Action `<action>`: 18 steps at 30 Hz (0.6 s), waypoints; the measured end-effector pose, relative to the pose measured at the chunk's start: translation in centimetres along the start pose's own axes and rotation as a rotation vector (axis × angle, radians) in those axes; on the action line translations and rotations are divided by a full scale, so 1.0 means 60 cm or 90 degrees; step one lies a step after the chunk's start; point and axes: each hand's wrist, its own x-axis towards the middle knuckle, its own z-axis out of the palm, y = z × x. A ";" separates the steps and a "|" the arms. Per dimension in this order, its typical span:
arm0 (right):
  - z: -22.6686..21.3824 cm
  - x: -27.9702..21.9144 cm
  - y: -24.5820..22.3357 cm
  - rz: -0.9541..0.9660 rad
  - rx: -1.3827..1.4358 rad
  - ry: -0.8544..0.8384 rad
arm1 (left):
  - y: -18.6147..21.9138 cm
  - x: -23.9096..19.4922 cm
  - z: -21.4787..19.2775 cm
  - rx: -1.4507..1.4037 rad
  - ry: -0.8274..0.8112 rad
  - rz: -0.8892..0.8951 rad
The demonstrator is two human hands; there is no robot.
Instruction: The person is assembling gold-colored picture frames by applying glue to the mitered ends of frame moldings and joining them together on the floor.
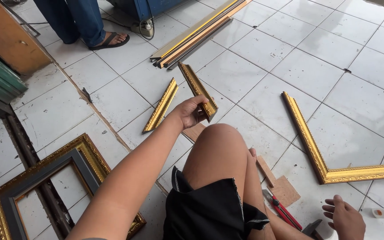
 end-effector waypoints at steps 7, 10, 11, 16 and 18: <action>-0.001 -0.024 -0.008 -0.073 0.051 0.021 | -0.040 0.091 0.227 -0.038 -0.127 0.032; -0.012 -0.033 -0.006 -0.075 0.076 0.054 | -0.110 0.089 0.319 -0.020 -0.173 -0.035; -0.017 -0.034 -0.008 -0.086 0.083 0.064 | -0.136 0.094 0.343 0.003 -0.173 -0.058; -0.029 -0.027 0.003 -0.052 0.104 0.073 | -0.311 0.118 0.375 0.131 -0.122 -0.109; -0.030 -0.027 0.003 -0.041 0.112 0.071 | -0.370 0.124 0.359 0.163 -0.107 -0.133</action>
